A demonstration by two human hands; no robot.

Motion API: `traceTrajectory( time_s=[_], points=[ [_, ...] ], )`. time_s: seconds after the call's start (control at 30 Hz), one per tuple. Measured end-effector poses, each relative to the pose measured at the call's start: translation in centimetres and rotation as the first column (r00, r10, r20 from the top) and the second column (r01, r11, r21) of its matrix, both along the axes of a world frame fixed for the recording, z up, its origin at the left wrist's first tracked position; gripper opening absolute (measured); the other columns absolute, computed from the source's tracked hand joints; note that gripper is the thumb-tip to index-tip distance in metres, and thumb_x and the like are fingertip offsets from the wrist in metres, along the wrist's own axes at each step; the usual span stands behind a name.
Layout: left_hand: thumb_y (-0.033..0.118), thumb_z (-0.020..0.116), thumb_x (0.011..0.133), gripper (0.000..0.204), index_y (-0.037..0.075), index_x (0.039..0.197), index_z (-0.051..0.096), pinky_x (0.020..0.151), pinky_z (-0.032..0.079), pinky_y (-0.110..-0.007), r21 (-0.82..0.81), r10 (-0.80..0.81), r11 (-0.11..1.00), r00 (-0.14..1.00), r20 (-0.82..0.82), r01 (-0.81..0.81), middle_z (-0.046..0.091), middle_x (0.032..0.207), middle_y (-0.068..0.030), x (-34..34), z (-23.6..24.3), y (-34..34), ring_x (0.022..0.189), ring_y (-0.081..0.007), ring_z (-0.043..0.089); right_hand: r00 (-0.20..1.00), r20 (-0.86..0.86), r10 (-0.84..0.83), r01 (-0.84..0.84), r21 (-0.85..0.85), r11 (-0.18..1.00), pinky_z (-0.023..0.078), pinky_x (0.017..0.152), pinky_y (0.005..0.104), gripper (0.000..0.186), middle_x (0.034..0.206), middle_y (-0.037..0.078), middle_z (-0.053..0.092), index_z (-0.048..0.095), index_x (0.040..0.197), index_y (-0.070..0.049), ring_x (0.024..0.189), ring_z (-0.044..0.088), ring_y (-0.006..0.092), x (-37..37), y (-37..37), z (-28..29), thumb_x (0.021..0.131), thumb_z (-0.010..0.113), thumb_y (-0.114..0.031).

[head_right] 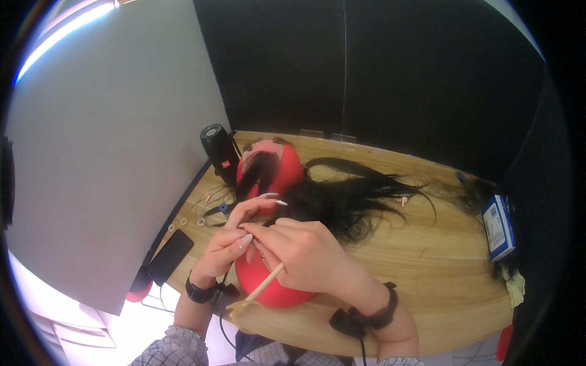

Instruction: The recorder is ventilating hair into a wig cap mounted on a mannequin head using a needle and a guide stick.

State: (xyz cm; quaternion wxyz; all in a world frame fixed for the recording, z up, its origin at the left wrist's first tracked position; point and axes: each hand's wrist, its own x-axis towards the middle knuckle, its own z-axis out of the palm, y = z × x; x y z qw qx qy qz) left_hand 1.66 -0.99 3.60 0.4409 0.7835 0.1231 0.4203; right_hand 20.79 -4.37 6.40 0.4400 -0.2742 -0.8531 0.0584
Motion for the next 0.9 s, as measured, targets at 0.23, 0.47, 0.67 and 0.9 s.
traceTrajectory(
  time_s=[0.23, 0.47, 0.67, 0.9],
  points=[
    [0.022, 0.051, 0.09, 0.033, 0.005, 0.062, 0.059, 0.108, 0.018, -0.044, 0.032, 0.112, 0.993, 0.993, 0.031, -0.113, 0.026, 0.14, -0.0161, -0.4, -0.9, 0.2, 0.133, -0.0284, 0.022, 0.984, 0.094, -0.149, 0.139, 0.109, 0.984, 0.046, 0.052, 0.0302, 0.038, 0.068, 0.004, 0.055, 0.064, 0.102, -0.002, 0.064, 0.056, 0.019, 0.6, 0.4, 0.0, 0.064, 0.065, -0.007],
    [0.022, 0.052, 0.088, 0.038, 0.006, 0.055, 0.058, 0.111, 0.012, -0.048, 0.06, 0.124, 0.988, 0.969, 0.216, -0.14, 0.025, 0.142, -0.0155, -0.6, -0.9, 0.6, 0.14, -0.0349, 0.012, 0.965, 0.154, -0.211, 0.21, 0.027, 0.977, 0.048, 0.058, 0.0332, 0.026, 0.071, 0.004, 0.057, 0.066, 0.092, -0.005, 0.071, 0.058, 0.0209, 1.8, 1.8, -1.7, 0.066, 0.064, -0.01],
    [0.032, 0.038, 0.097, 0.056, 0.013, 0.045, 0.037, 0.096, 0.033, -0.043, -0.056, -0.17, 0.97, 0.83, 0.532, 0.235, 0.06, 0.084, -0.0133, -1.5, -1.6, 0.6, 0.103, -0.0303, 0.052, 0.962, 0.147, -0.229, 0.24, -0.059, 0.969, 0.049, 0.063, 0.0368, 0.013, 0.075, 0.007, 0.061, 0.066, 0.089, -0.006, 0.076, 0.06, 0.0246, 2.8, 2.4, -1.6, 0.079, 0.063, -0.013],
    [0.03, 0.036, 0.1, 0.048, 0.01, 0.056, 0.036, 0.051, 0.031, -0.028, -0.14, -0.09, 0.965, 0.782, 0.616, 0.221, 0.041, 0.062, -0.0054, -2.0, -1.2, 1.6, 0.053, -0.0143, 0.033, 0.886, 0.031, -0.463, 0.459, 0.091, 0.884, 0.05, 0.066, 0.0363, 0.009, 0.081, 0.01, 0.065, 0.067, 0.085, -0.006, 0.074, 0.062, 0.0269, 6.4, 3.2, 0.2, 0.083, 0.062, -0.013]
  ],
)
